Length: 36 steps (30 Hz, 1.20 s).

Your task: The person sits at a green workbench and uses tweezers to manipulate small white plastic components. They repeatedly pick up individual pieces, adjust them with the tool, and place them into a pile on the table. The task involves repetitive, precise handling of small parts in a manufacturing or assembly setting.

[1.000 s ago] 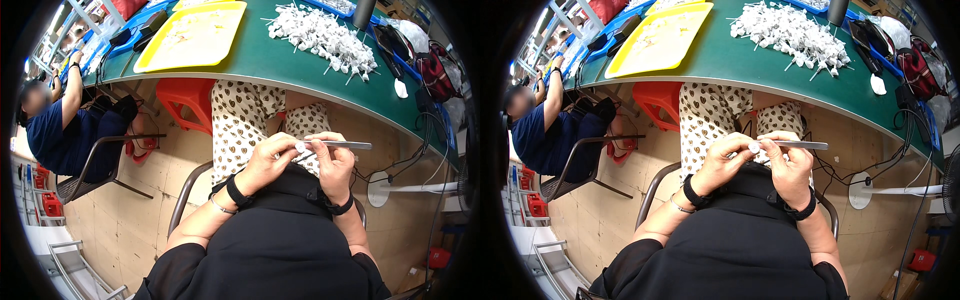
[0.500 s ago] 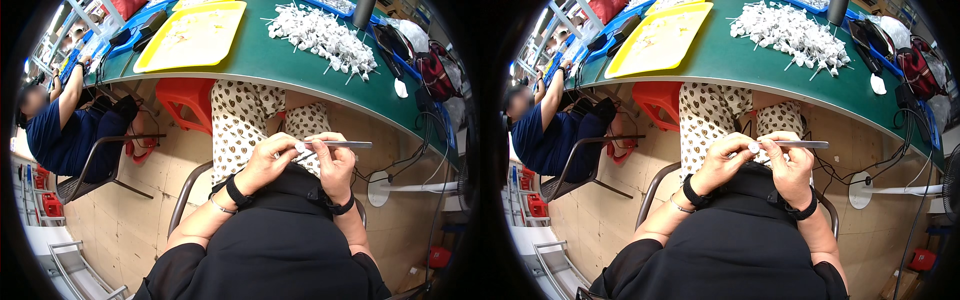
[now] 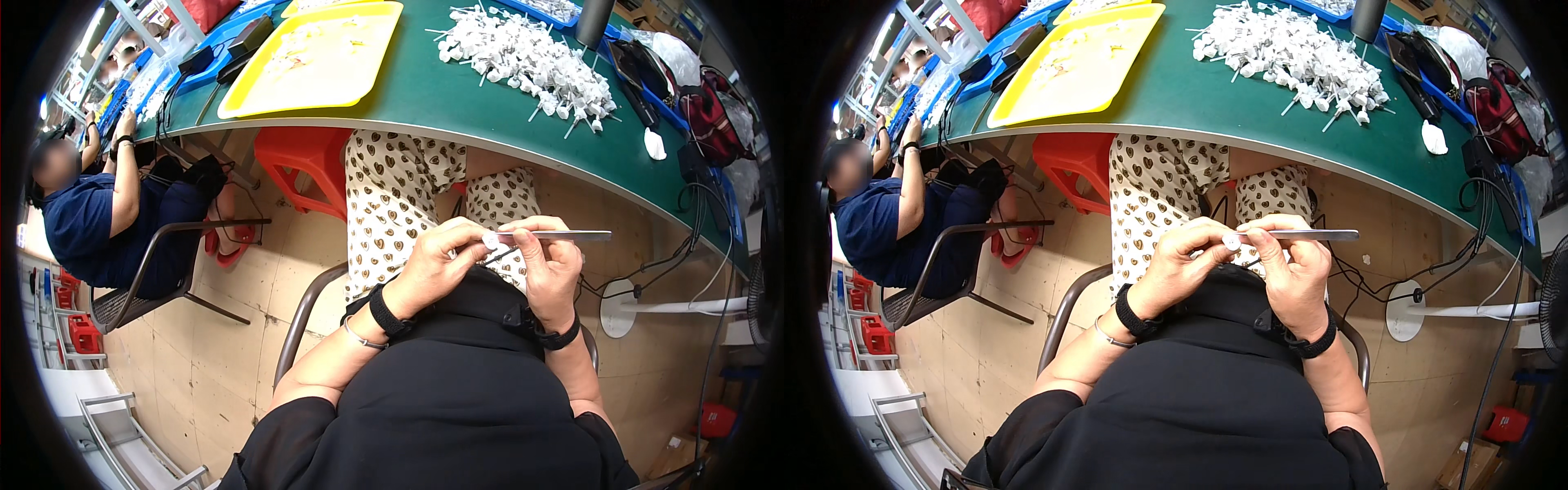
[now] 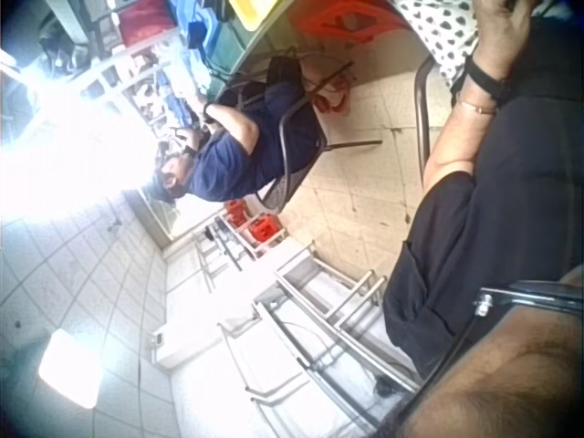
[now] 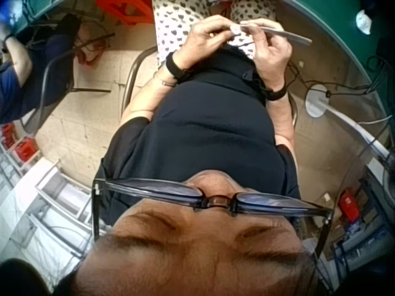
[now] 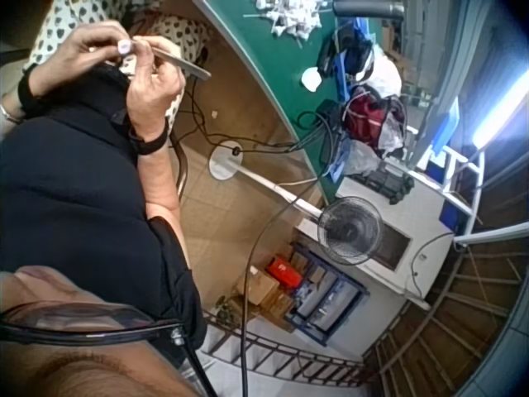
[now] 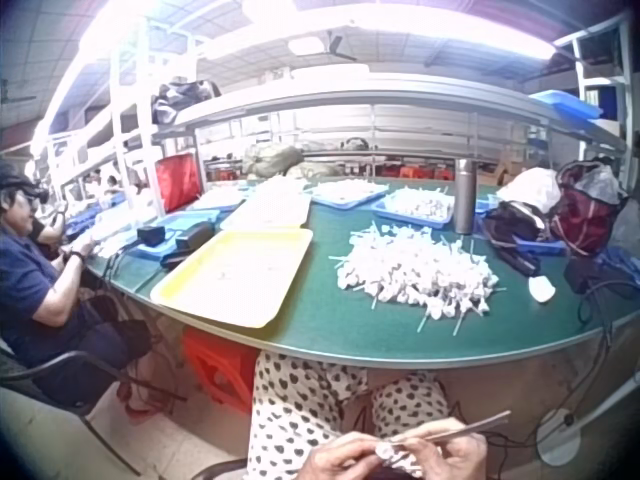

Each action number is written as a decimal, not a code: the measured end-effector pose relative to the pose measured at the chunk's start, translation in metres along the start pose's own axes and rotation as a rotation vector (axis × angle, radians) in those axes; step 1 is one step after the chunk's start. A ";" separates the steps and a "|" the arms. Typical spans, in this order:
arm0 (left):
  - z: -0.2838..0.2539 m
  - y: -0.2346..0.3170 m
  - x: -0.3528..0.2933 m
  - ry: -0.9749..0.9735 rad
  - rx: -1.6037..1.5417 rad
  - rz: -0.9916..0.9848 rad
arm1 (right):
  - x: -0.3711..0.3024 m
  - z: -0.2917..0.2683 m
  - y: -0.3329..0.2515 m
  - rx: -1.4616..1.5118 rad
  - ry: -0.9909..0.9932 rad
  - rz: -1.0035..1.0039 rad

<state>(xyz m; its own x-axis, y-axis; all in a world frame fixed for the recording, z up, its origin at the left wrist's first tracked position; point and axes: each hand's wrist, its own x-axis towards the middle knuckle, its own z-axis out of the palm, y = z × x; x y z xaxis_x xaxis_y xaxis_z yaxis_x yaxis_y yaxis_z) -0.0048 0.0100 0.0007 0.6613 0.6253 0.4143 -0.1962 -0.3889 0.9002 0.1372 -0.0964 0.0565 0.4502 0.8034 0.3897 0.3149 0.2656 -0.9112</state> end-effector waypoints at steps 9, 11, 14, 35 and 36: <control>0.000 -0.001 -0.001 -0.005 -0.040 -0.041 | 0.002 -0.001 0.003 0.024 -0.021 0.010; 0.000 0.002 0.000 -0.004 -0.051 -0.044 | 0.002 -0.001 0.002 0.055 -0.023 0.035; -0.001 0.002 0.000 0.000 -0.053 -0.038 | 0.001 -0.001 0.002 0.087 -0.029 0.058; 0.000 0.008 0.002 0.013 -0.065 -0.035 | 0.003 -0.004 0.005 0.073 -0.037 0.006; 0.000 0.008 0.002 0.015 -0.069 -0.036 | 0.003 -0.004 0.005 0.083 -0.035 0.007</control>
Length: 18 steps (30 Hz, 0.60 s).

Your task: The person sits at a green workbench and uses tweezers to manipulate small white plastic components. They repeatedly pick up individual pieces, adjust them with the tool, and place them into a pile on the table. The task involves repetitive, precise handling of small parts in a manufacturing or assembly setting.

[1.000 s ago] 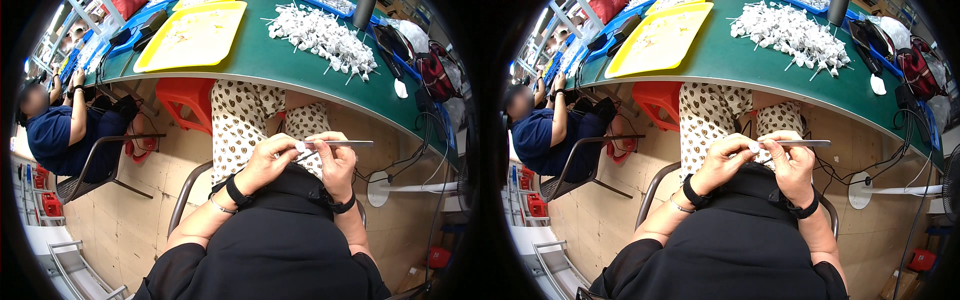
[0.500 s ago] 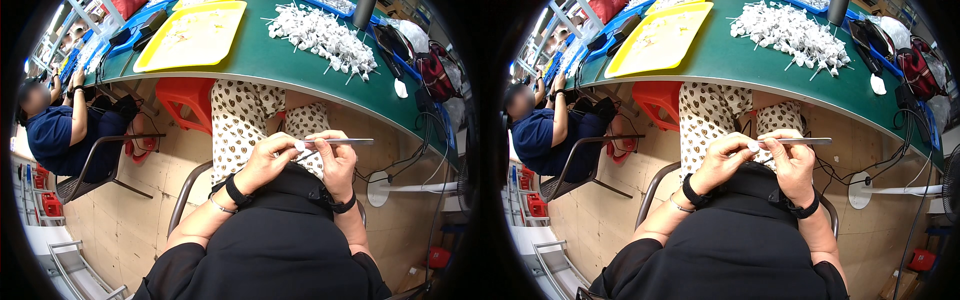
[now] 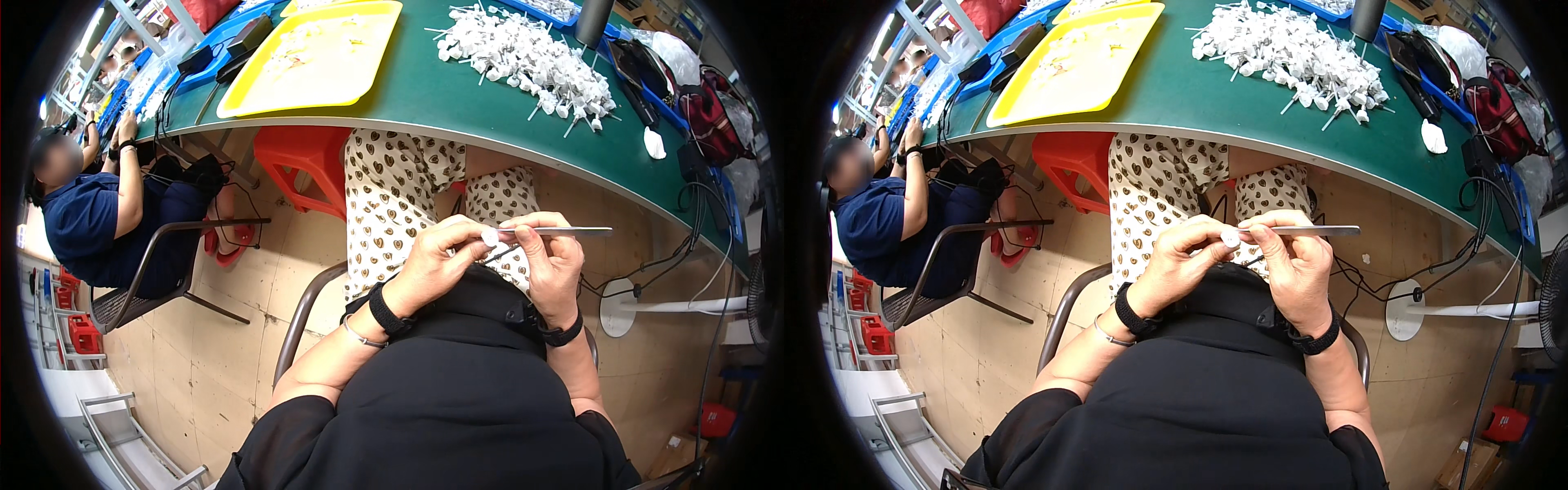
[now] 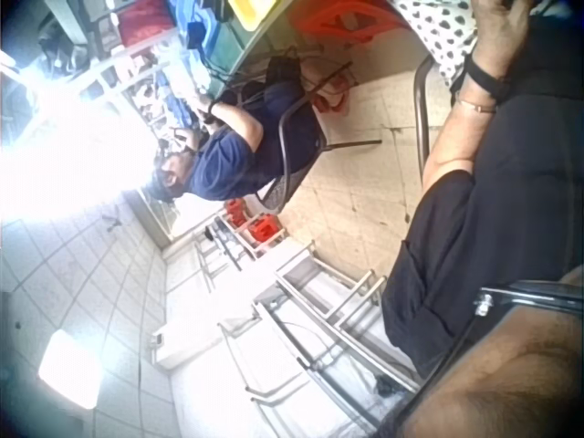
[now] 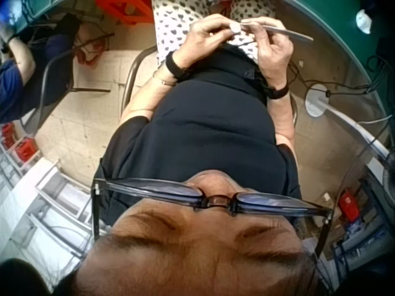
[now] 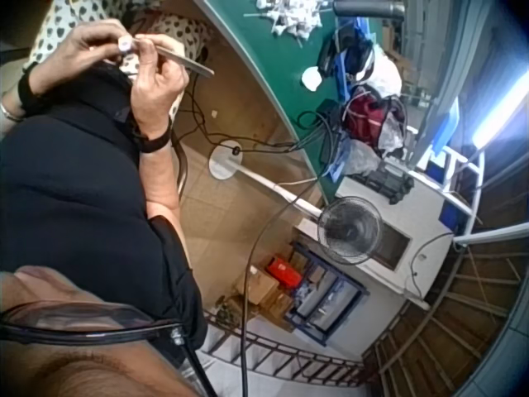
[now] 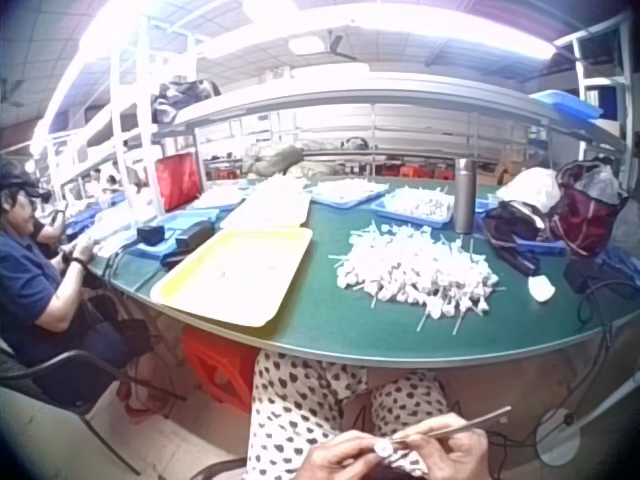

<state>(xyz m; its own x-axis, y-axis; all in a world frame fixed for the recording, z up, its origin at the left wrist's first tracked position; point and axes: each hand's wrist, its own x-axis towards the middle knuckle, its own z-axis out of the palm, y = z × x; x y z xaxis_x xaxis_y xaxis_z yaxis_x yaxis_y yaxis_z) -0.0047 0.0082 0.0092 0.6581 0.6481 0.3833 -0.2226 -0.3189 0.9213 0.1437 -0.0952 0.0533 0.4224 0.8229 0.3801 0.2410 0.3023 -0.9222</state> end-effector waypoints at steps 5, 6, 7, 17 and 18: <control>0.000 0.000 -0.001 0.002 -0.022 -0.006 | 0.001 0.000 -0.001 -0.015 -0.008 -0.002; 0.000 0.000 -0.001 0.002 -0.028 -0.012 | 0.001 0.000 -0.002 -0.023 -0.010 -0.004; 0.000 0.000 -0.001 0.003 -0.033 -0.016 | 0.000 0.000 -0.001 -0.025 -0.008 -0.006; 0.001 -0.002 -0.001 0.020 -0.090 -0.038 | -0.002 0.005 0.001 -0.123 0.032 -0.049; 0.001 -0.003 -0.001 0.019 -0.083 -0.035 | -0.002 0.004 0.001 -0.166 0.030 -0.057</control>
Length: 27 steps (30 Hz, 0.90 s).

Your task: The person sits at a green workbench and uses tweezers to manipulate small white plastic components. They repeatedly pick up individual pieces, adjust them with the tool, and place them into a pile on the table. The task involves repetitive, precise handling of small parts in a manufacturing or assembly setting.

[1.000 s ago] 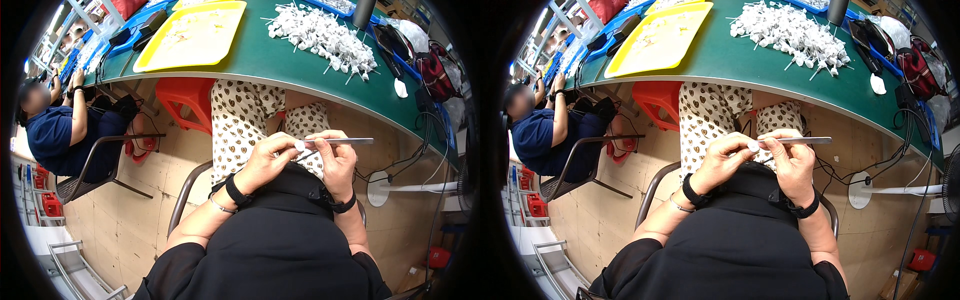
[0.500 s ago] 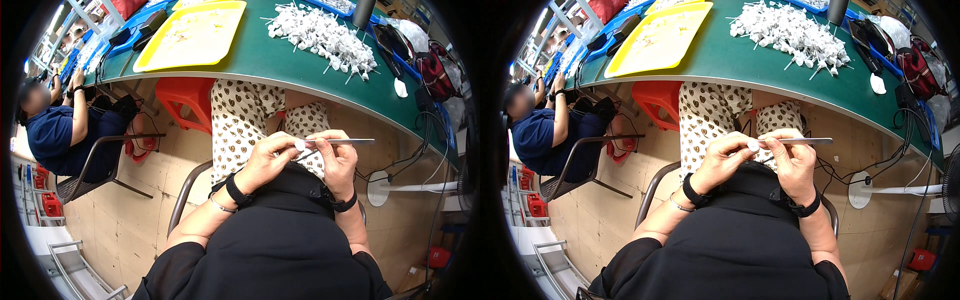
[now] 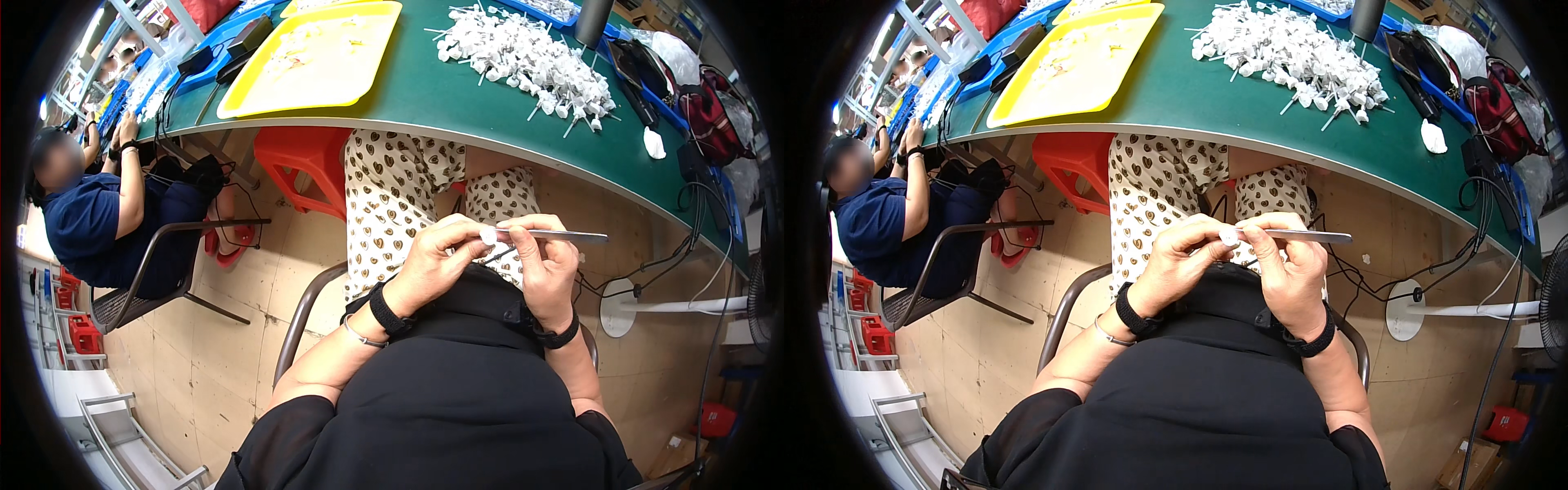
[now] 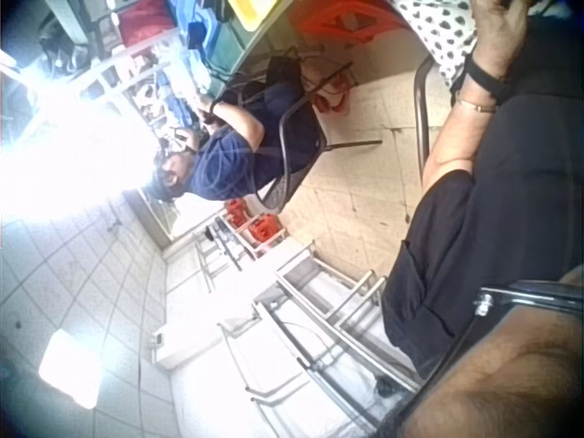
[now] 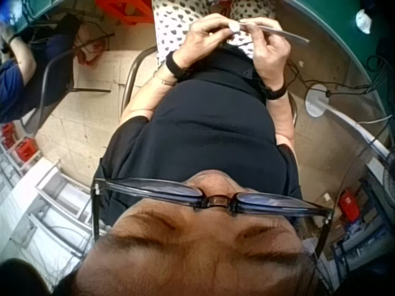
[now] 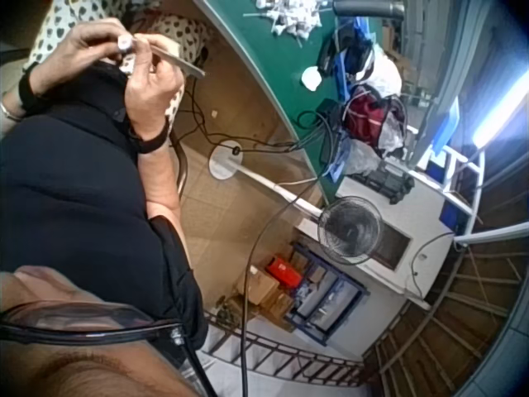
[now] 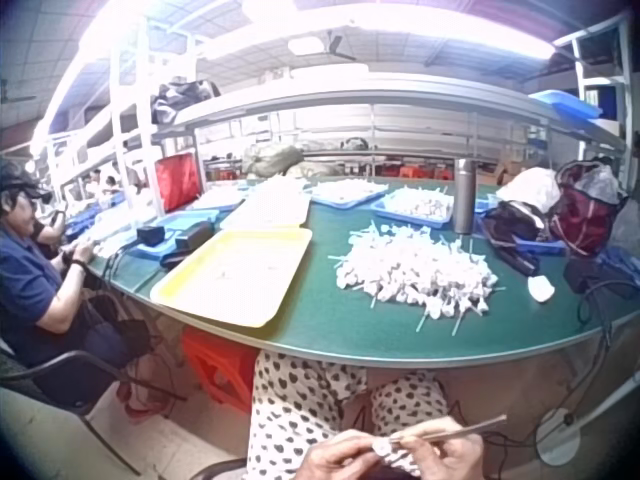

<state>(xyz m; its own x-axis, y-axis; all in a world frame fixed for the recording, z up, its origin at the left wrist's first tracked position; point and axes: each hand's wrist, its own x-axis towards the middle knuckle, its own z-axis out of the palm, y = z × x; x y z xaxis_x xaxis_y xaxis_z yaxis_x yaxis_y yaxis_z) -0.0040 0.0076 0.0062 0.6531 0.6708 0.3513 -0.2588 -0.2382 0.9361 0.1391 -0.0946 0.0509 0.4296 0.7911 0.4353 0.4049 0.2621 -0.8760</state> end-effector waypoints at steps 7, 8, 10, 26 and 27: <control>-0.001 -0.003 -0.001 -0.020 0.098 0.108 | 0.003 -0.004 -0.008 0.073 -0.044 0.134; -0.001 -0.001 -0.001 -0.020 0.104 0.113 | 0.004 -0.005 -0.010 0.116 -0.042 0.188; -0.002 0.000 0.000 -0.026 0.121 0.107 | 0.004 -0.005 -0.011 0.158 -0.033 0.213; -0.002 0.000 0.001 0.007 0.174 0.127 | 0.000 -0.001 -0.008 0.056 -0.009 -0.013; -0.002 -0.001 0.001 0.009 0.179 0.127 | 0.000 0.000 -0.008 0.056 -0.006 -0.020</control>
<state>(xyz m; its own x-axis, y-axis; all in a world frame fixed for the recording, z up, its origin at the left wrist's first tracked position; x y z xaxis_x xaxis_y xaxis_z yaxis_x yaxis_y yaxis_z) -0.0048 0.0099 0.0058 0.6169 0.6332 0.4674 -0.2078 -0.4418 0.8727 0.1359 -0.0965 0.0584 0.4169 0.7887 0.4518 0.3677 0.3083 -0.8774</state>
